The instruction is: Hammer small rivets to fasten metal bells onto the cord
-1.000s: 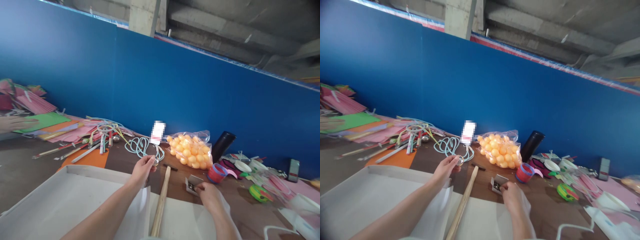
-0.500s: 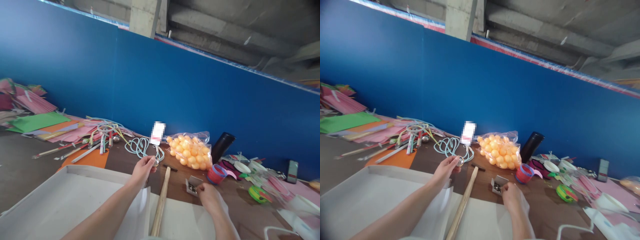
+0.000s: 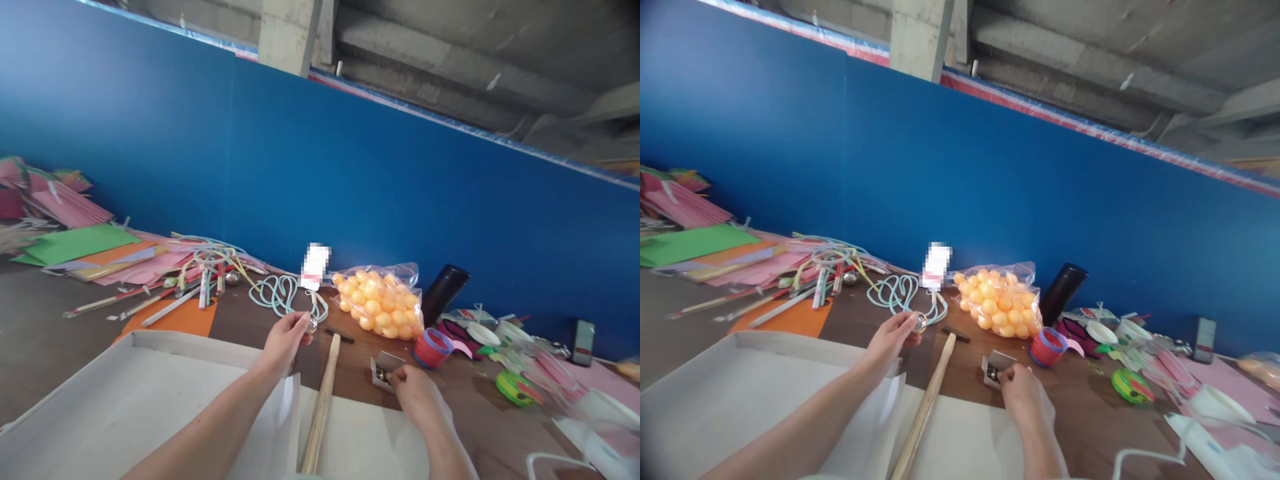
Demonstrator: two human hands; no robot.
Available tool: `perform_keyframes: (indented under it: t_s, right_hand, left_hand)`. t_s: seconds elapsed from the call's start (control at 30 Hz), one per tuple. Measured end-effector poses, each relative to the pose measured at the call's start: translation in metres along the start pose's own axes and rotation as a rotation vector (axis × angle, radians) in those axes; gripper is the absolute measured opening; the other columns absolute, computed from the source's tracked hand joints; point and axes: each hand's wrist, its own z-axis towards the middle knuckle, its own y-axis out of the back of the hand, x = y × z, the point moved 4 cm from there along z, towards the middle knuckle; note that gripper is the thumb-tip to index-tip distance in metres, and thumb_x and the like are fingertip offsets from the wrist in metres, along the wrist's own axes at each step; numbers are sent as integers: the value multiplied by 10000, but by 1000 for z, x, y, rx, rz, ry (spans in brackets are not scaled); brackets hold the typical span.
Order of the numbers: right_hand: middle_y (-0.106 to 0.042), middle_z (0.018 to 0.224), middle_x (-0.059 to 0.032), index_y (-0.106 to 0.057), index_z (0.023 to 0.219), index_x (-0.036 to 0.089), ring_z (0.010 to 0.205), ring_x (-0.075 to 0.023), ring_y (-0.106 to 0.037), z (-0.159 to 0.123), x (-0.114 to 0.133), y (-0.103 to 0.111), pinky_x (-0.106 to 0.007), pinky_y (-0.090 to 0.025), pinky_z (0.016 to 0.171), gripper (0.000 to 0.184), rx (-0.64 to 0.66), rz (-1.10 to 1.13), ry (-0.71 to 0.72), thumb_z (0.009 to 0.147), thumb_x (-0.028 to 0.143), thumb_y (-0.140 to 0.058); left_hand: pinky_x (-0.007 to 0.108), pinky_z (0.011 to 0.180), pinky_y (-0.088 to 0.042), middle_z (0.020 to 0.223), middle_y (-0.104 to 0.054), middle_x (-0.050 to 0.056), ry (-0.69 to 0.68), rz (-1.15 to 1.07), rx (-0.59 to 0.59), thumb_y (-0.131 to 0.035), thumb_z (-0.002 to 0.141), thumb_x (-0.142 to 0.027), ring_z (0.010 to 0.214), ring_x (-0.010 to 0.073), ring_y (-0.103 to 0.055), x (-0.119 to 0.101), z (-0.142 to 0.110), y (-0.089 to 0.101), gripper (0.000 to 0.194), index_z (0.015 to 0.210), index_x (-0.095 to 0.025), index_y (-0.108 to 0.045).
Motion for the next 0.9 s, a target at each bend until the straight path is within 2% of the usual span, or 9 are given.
perform_keyframes:
  t_s: [0.3,0.53,0.73,0.9]
  right_hand:
    - [-705,836,-28,-662,779,273,784,-224,-641,-2,3,2,-258,-388,554,238,27,26,-1,734,444,-502]
    - [-697,773,-33,-657,724,262,731,-214,-639,-4,6,1,-257,-374,539,188,15,38,-1,726,370,-504]
    - [-683,747,-59,-638,676,252,705,-239,-622,-2,4,1,-284,-355,535,196,-39,91,-10,731,371,-493]
    - [-672,738,-54,-630,676,243,681,-239,-600,-5,5,7,-301,-367,567,185,-132,241,60,737,365,-504]
  left_hand:
    - [265,596,-493,734,-639,41,0,12,-2,-645,635,-505,553,113,-580,0,0,0,412,814,-135,-655]
    - [266,581,-492,723,-637,39,10,16,-26,-660,612,-508,540,116,-577,-3,-2,-1,427,813,-132,-661]
    - [258,588,-494,721,-634,35,13,34,-19,-655,619,-510,551,111,-578,-5,-4,0,431,816,-127,-657]
    - [254,584,-491,740,-639,44,13,32,-7,-652,625,-510,557,113,-585,-2,-1,0,436,827,-123,-656]
